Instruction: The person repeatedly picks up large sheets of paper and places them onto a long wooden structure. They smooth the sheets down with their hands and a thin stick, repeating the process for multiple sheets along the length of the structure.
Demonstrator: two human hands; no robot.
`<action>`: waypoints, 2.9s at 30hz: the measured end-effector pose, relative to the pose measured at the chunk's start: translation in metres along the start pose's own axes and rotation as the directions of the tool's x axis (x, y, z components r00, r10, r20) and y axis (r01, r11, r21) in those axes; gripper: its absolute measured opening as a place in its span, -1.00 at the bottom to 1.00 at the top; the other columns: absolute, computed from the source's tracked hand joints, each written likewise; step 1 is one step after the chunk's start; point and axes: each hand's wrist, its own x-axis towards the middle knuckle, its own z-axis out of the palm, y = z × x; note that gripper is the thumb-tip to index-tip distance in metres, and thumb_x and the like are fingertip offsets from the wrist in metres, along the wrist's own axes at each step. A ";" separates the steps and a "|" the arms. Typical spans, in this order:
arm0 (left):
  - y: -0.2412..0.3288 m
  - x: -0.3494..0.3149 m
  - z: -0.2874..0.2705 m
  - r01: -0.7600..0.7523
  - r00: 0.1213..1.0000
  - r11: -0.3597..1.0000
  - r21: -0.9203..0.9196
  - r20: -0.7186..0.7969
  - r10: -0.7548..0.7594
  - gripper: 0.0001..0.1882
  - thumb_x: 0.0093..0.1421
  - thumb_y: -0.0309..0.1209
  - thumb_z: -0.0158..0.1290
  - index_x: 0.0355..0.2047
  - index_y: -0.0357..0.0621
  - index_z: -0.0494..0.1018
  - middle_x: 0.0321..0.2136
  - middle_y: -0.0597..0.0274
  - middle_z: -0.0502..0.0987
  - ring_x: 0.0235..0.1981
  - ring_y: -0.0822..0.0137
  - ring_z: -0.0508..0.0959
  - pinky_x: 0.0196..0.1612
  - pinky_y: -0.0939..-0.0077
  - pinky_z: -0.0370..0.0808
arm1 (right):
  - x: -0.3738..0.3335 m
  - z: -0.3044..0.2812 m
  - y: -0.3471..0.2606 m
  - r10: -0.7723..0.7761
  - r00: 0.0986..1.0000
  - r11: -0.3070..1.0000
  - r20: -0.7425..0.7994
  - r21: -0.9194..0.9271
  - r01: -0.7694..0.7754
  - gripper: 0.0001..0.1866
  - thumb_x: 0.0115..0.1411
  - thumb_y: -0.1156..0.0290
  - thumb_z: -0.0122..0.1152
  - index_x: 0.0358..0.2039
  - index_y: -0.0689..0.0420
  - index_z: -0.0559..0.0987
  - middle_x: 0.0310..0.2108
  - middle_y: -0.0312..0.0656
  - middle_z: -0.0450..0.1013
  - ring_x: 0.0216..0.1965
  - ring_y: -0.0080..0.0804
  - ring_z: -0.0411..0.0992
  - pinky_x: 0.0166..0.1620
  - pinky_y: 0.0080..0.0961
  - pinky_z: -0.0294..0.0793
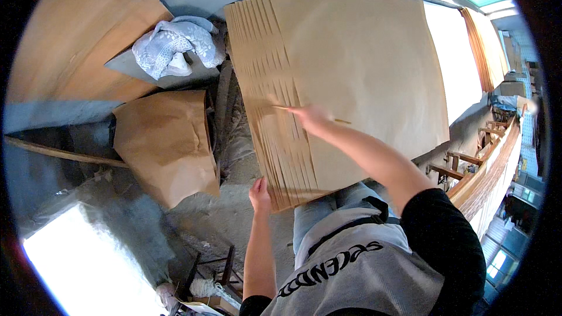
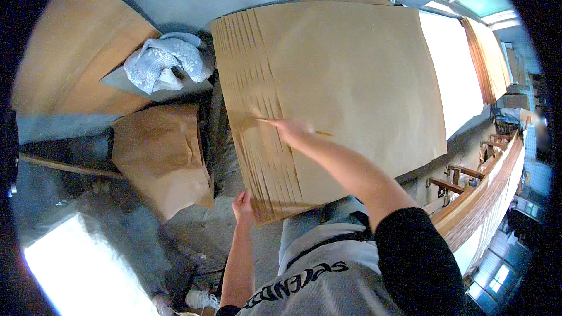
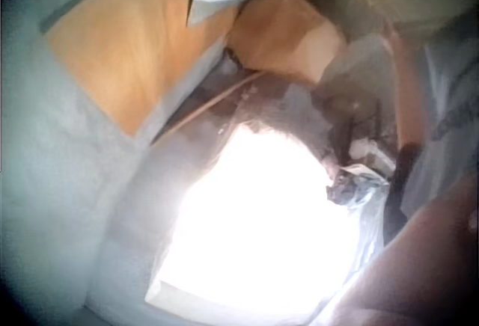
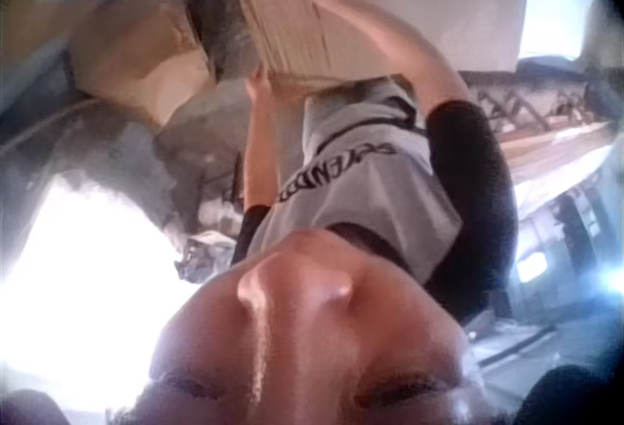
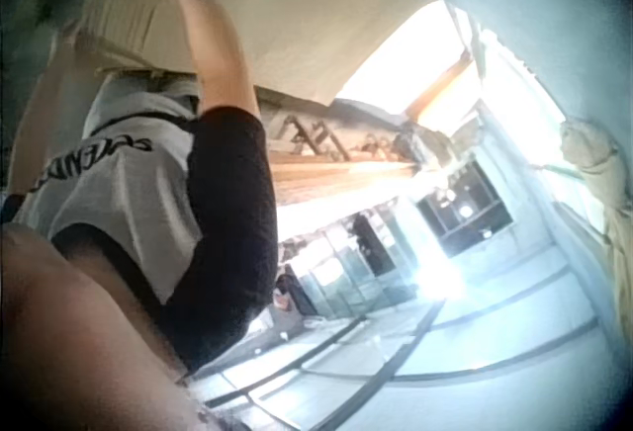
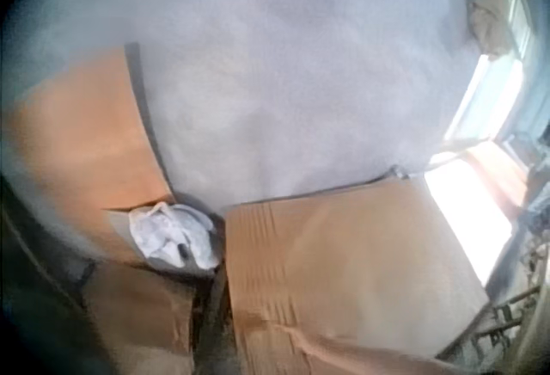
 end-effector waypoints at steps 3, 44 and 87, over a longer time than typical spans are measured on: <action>0.006 -0.005 0.000 0.048 0.999 0.998 -0.033 0.010 -0.047 -0.74 0.06 -0.30 -0.02 -0.42 -0.30 0.46 -0.54 0.27 0.50 -0.50 0.46 0.40 -0.39 0.52 0.33 | -0.027 0.001 0.059 0.108 0.994 0.993 -0.009 -0.042 -0.108 -0.53 0.04 0.52 -0.14 -0.08 -0.31 0.40 -0.46 -0.14 0.46 -0.52 -0.25 0.43 -0.50 -0.33 0.39; -0.015 0.015 0.003 -0.049 0.993 0.991 0.127 -0.103 0.062 -0.70 0.06 -0.26 -0.01 -0.47 -0.32 0.45 -0.61 0.16 0.50 -0.52 0.38 0.47 -0.38 0.49 0.35 | -0.027 0.032 0.010 0.076 0.997 0.995 0.027 0.054 -0.078 -0.54 0.06 0.45 -0.14 -0.04 -0.37 0.34 -0.50 -0.17 0.44 -0.50 -0.26 0.43 -0.50 -0.32 0.40; 0.018 -0.039 0.201 -0.038 0.993 0.994 0.102 -0.103 0.048 -0.68 -0.06 -0.16 0.10 -0.49 -0.19 0.47 -0.66 0.16 0.47 -0.60 0.35 0.46 -0.48 0.43 0.36 | -0.114 0.094 0.149 -0.146 0.926 0.973 -0.348 0.118 0.198 -0.80 0.15 0.33 -0.11 -0.40 0.22 0.35 0.12 0.10 -0.01 0.17 0.03 -0.08 0.13 -0.15 0.05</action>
